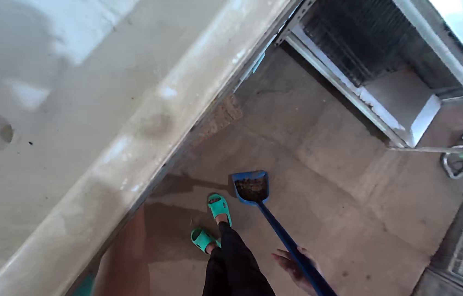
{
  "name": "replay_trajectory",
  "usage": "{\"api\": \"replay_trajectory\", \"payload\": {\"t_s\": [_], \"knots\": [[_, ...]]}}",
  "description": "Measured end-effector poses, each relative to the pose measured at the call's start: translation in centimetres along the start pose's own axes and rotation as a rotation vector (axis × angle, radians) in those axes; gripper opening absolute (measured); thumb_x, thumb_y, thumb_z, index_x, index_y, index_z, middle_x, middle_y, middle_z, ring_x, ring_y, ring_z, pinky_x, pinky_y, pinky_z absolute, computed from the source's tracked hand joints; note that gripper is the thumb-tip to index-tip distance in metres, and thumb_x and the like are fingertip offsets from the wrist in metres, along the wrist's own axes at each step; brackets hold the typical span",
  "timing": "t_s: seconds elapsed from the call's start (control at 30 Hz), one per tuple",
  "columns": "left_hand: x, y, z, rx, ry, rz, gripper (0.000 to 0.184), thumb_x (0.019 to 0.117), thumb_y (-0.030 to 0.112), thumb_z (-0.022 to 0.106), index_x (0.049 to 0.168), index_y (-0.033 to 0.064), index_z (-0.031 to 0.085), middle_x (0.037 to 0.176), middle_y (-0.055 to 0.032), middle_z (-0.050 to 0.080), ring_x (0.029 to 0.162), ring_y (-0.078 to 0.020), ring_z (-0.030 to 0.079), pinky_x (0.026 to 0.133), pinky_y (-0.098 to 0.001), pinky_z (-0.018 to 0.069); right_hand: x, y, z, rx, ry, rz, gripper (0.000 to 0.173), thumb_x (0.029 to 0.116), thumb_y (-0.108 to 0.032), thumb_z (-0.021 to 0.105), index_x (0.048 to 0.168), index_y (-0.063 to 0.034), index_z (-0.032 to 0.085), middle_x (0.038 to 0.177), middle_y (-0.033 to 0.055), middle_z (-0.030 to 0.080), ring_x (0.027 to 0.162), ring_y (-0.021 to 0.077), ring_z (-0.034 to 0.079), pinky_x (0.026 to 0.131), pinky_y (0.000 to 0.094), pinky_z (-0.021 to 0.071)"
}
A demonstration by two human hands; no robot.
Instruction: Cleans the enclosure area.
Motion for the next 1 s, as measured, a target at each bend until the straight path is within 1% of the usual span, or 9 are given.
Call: {"api": "replay_trajectory", "payload": {"t_s": [0.07, 0.17, 0.27, 0.4, 0.5, 0.63, 0.73, 0.83, 1.0], "knots": [[-4.2, -0.2, 3.4, -0.006, -0.022, -0.088, 0.038, 0.1098, 0.03, 0.047, 0.134, 0.0009, 0.047, 0.104, -0.0085, 0.057, 0.085, -0.0137, 0.06, 0.081, -0.0288, 0.0538, 0.3, 1.4, 1.6, 0.183, -0.131, -0.001, 0.055, 0.0872, -0.038, 0.072, 0.125, 0.002, 0.069, 0.118, 0.0183, 0.074, 0.09, 0.019, 0.077, 0.068, 0.0229, 0.0624], [-8.1, 0.0, 8.1, 0.062, -0.163, 0.11, 0.042, 0.1052, 0.019, 0.058, 0.137, -0.0066, 0.047, 0.117, -0.013, 0.062, 0.091, -0.0137, 0.066, 0.082, -0.0304, 0.058, 1.2, 3.0, 2.7, 0.549, -0.233, 0.075, 0.04, 0.0825, -0.01, 0.075, 0.118, 0.005, 0.066, 0.093, 0.0132, 0.074, 0.068, 0.0158, 0.074, 0.06, 0.0228, 0.0632], [-13.0, 1.6, 11.7, -0.128, -0.085, 0.257, 0.023, 0.1006, 0.009, 0.063, 0.114, -0.0071, 0.055, 0.1, -0.0092, 0.065, 0.081, -0.012, 0.067, 0.075, -0.0293, 0.0598, 1.1, 2.5, 3.6, 0.766, -0.375, 0.062, 0.034, 0.0842, -0.006, 0.07, 0.115, 0.0061, 0.064, 0.08, 0.0082, 0.071, 0.066, 0.0152, 0.074, 0.063, 0.022, 0.0631], [-21.4, 2.7, 12.9, -0.331, -0.058, 0.28, 0.02, 0.0997, 0.001, 0.058, 0.118, -0.0052, 0.052, 0.098, -0.0083, 0.064, 0.08, -0.0138, 0.067, 0.074, -0.0322, 0.0602, -2.0, 2.1, 4.3, 0.722, -0.422, -0.008, 0.032, 0.0832, -0.005, 0.07, 0.113, 0.0065, 0.065, 0.08, 0.009, 0.071, 0.065, 0.0152, 0.073, 0.062, 0.0216, 0.0626], [-28.4, 1.2, 11.0, -0.319, -0.067, 0.278, 0.014, 0.099, 0.0, 0.056, 0.112, -0.0036, 0.056, 0.091, -0.0053, 0.069, 0.076, -0.0137, 0.069, 0.07, -0.0325, 0.0617, -5.4, 1.2, 4.5, 0.571, -0.391, -0.103, 0.032, 0.0806, -0.008, 0.075, 0.11, 0.0034, 0.067, 0.077, 0.0063, 0.069, 0.062, 0.0118, 0.071, 0.058, 0.0201, 0.0608], [-35.8, -2.8, 5.6, -0.316, 0.001, 0.073, 0.011, 0.1039, 0.003, 0.05, 0.111, -0.0035, 0.055, 0.082, -0.0055, 0.067, 0.067, -0.0124, 0.068, 0.064, -0.0289, 0.061, -9.9, -0.8, 4.3, 0.28, -0.232, -0.205, 0.033, 0.076, -0.01, 0.078, 0.106, -0.005, 0.066, 0.07, 0.0016, 0.066, 0.055, 0.008, 0.067, 0.05, 0.0189, 0.0577], [-39.2, -5.4, 1.1, -0.276, 0.046, -0.046, 0.015, 0.1063, 0.01, 0.047, 0.102, -0.0005, 0.057, 0.068, -0.0034, 0.063, 0.057, -0.0099, 0.064, 0.057, -0.0243, 0.0578, -13.1, -2.8, 5.1, -0.064, -0.071, -0.265, 0.024, 0.0833, -0.014, 0.059, 0.107, -0.0134, 0.056, 0.066, -0.0045, 0.061, 0.051, 0.003, 0.062, 0.046, 0.0163, 0.0527], [-41.1, -8.7, -3.1, -0.223, 0.103, -0.096, 0.017, 0.1055, 0.012, 0.05, 0.098, 0.0001, 0.058, 0.067, -0.0039, 0.06, 0.055, -0.0102, 0.06, 0.054, -0.0244, 0.0556, -15.3, -4.5, 7.5, -0.323, 0.059, -0.316, 0.024, 0.0923, -0.005, 0.037, 0.113, -0.0109, 0.047, 0.065, -0.0043, 0.058, 0.05, 0.0031, 0.058, 0.045, 0.017, 0.0505], [-42.4, -14.9, -9.3, -0.066, 0.239, -0.145, 0.02, 0.1041, 0.015, 0.055, 0.094, -0.0016, 0.058, 0.062, -0.0029, 0.057, 0.051, -0.0103, 0.057, 0.052, -0.0261, 0.0537, -16.2, -6.2, 13.2, -0.563, 0.164, -0.38, 0.023, 0.0972, 0.0, 0.044, 0.12, -0.0036, 0.046, 0.067, 0.0025, 0.057, 0.05, 0.0098, 0.058, 0.045, 0.0232, 0.052]]}}
Point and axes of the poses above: each hand's wrist, its own x-axis towards the middle knuckle, its own z-axis out of the palm, y = z × x, the point moved 10 cm from there along x, towards the middle knuckle
